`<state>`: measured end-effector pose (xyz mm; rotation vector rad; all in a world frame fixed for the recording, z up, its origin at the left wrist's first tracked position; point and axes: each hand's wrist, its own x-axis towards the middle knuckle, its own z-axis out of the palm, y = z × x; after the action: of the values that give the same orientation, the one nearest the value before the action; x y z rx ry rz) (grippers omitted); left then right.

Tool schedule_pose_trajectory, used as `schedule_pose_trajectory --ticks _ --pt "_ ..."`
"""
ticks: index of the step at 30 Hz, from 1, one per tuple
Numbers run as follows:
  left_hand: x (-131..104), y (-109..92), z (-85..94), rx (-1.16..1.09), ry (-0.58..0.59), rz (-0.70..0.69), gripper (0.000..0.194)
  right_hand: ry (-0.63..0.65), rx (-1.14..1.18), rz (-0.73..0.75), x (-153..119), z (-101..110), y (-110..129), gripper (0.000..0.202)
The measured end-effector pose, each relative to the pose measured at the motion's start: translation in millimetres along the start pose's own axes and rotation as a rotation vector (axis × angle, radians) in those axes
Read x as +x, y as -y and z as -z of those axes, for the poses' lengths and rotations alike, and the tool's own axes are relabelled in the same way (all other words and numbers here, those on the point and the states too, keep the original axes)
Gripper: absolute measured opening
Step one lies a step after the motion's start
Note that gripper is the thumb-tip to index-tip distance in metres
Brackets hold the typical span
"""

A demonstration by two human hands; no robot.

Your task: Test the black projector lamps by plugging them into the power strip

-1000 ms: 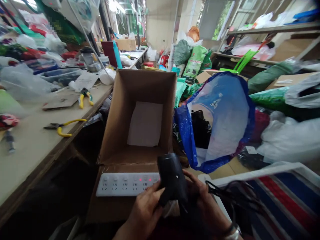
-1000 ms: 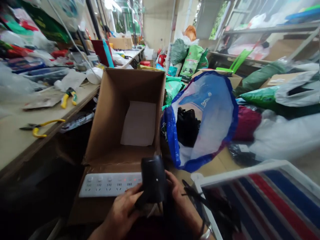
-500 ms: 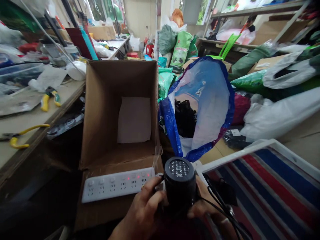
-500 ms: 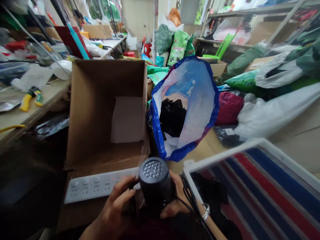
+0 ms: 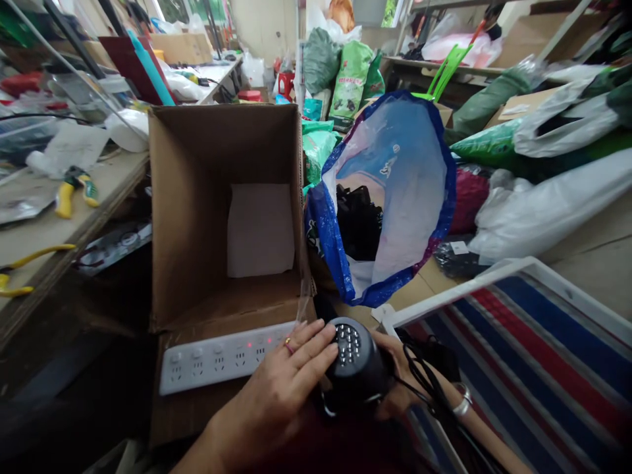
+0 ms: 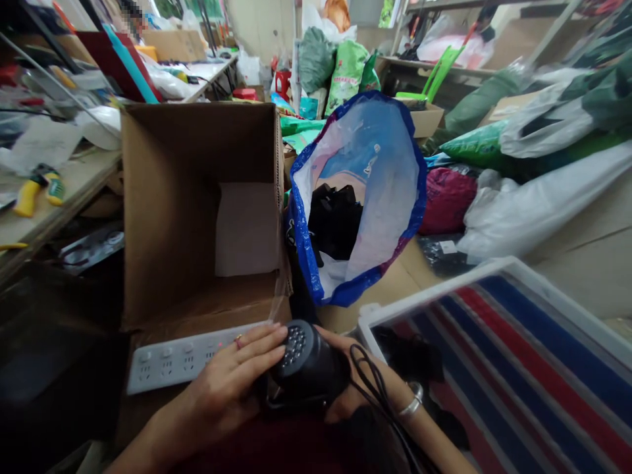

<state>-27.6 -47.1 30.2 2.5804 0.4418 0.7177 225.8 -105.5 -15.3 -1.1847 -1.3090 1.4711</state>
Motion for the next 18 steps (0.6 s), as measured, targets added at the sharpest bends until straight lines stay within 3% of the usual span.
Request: schedule_pose_trajectory --ticks 3,5,10,12,14,18 --pt "9.8 5.8 9.5 -0.181 0.019 0.094 0.048 0.205 0.105 -0.106 2.5 -2.4 6.7 0.093" --pt "17.3 11.4 14.0 -0.292 0.062 0.208 0.043 0.291 0.265 -0.134 2.4 -5.4 5.9 0.089" --pt "33.9 23.1 8.9 -0.806 0.146 0.469 0.069 0.222 0.641 -0.174 -3.9 -19.0 -9.1 0.074" --pt "37.8 24.3 -0.5 -0.972 0.148 0.54 0.06 0.17 0.764 -0.207 -6.2 -25.2 -13.7 0.064" --pt "40.4 23.9 -12.1 -1.013 0.088 0.618 0.047 0.161 0.823 -0.252 -7.0 -30.3 -15.7 0.057" --pt "41.9 24.3 -33.9 -1.065 -0.162 0.794 0.039 0.12 0.88 -0.346 -5.3 -36.3 -16.9 0.072"
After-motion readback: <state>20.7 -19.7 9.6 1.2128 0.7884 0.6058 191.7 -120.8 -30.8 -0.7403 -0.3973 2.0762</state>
